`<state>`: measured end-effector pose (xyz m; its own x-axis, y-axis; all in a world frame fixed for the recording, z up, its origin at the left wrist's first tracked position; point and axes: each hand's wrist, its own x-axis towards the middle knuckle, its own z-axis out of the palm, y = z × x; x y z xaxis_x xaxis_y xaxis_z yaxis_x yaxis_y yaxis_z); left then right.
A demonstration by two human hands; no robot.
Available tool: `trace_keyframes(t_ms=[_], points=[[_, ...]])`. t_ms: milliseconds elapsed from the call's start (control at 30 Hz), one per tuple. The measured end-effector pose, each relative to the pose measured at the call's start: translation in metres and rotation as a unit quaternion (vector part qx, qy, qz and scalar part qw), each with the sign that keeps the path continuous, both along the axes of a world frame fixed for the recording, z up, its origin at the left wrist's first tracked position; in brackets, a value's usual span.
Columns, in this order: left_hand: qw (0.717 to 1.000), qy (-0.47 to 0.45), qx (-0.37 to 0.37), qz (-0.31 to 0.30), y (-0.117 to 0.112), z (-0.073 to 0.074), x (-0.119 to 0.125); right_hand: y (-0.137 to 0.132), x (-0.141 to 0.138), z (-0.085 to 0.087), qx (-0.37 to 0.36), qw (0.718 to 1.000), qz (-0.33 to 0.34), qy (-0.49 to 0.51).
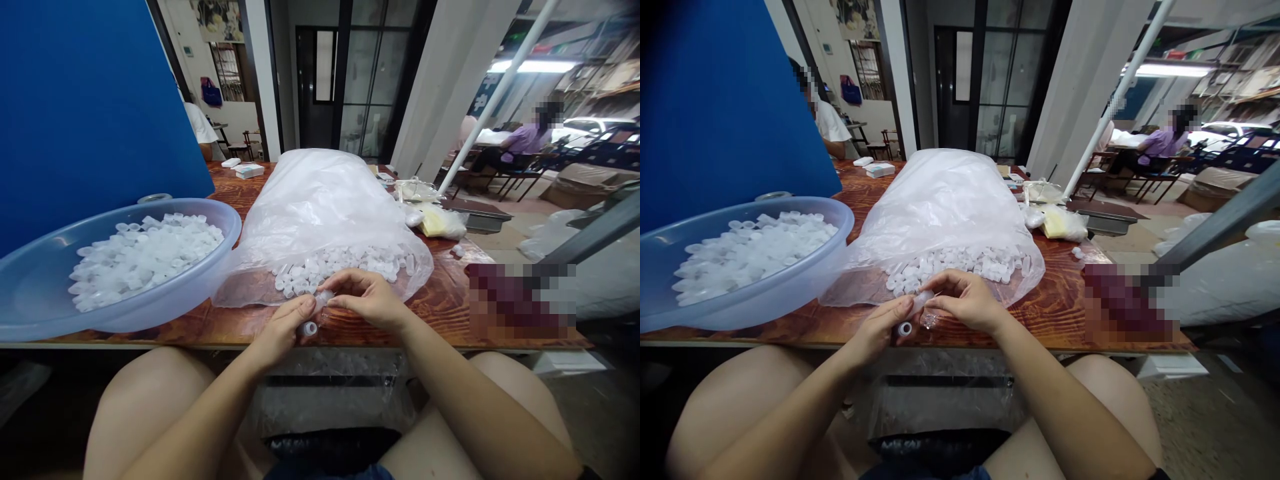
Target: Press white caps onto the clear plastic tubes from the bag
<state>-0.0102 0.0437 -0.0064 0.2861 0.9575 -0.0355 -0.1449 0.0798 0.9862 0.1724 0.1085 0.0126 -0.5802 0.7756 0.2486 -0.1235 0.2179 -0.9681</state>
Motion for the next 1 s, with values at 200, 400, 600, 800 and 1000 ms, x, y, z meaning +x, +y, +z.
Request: trace_keyframes(t_ms=[200,400,600,800,1000], points=[[0.996,-0.038,-0.05,-0.067,0.001,0.001,-0.006,-0.009,0.006,0.008,0.064,0.997,0.024,-0.028],[0.991,-0.039,-0.082,-0.099,-0.003,0.004,-0.006,-0.018,0.01,0.02,0.18,0.967,-0.011,-0.181],[0.992,-0.04,-0.077,-0.095,-0.003,0.004,-0.003,-0.023,0.01,0.023,0.104,0.982,0.024,-0.159],[0.994,-0.041,-0.054,-0.082,0.0,0.003,-0.007,-0.03,0.002,0.015,0.051,0.99,0.02,-0.128],[0.994,-0.025,-0.055,-0.09,0.0,0.005,-0.007,-0.027,0.006,0.02,0.18,0.971,-0.002,-0.16]])
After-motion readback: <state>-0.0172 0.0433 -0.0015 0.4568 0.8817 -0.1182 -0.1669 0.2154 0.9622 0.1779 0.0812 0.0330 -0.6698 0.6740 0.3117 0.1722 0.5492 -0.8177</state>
